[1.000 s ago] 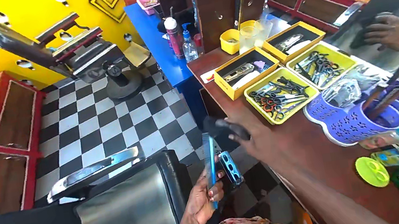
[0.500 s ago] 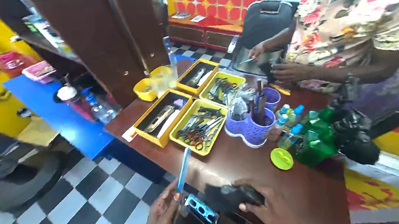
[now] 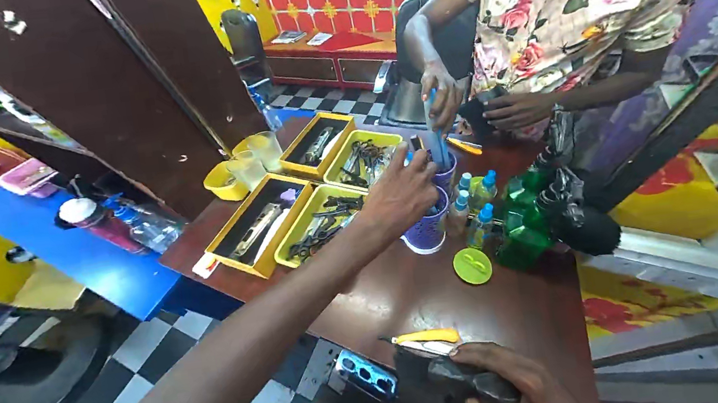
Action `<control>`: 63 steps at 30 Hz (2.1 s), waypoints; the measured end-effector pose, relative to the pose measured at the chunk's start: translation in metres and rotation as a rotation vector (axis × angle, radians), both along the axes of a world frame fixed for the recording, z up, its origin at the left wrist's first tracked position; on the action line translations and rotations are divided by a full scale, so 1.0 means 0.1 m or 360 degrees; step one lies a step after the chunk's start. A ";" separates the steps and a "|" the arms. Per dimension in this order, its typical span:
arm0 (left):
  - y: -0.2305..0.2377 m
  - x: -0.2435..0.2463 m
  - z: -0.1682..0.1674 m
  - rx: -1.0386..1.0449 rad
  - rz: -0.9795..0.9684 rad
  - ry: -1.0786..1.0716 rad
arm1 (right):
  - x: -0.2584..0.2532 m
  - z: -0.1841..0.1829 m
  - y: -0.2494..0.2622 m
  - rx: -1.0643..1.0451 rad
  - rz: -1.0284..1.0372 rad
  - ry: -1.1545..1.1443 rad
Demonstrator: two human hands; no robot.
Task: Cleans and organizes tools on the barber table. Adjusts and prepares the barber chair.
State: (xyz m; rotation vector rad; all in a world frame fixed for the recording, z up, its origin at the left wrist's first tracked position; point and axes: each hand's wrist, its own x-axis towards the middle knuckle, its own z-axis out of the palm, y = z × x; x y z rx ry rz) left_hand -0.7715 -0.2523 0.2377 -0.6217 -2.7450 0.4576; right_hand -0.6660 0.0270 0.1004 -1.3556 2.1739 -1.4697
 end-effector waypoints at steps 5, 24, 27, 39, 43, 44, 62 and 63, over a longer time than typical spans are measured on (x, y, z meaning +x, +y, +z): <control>0.00 0.19 -0.13 0.0658 -0.0091 0.0333 | -0.07 -0.05 0.38 -0.0005 -0.0128 -0.0024; 0.60 0.83 -1.59 0.1679 0.0726 0.0040 | -0.71 0.09 0.41 0.0306 -0.0352 0.0812; 0.31 1.21 -1.62 0.2084 0.1036 0.0360 | -0.80 -0.23 -0.03 0.0269 -0.0313 0.0779; 0.21 1.95 -1.82 0.2503 0.1023 0.0204 | -0.91 -0.26 0.58 0.0643 -0.0423 0.0520; 0.05 2.22 -1.82 0.2579 0.1084 0.0225 | -0.74 0.67 1.63 0.1736 -0.0427 0.0138; 0.03 2.26 -1.80 0.2595 0.1104 0.0242 | -0.72 0.87 1.76 0.2100 -0.0384 -0.0030; 0.61 1.23 -1.61 0.3669 0.1218 -0.0395 | -0.18 0.60 1.37 0.1452 0.0085 0.0179; 0.63 1.22 -1.59 0.3866 0.1229 -0.0532 | -0.15 0.75 1.57 0.1698 0.0171 -0.0014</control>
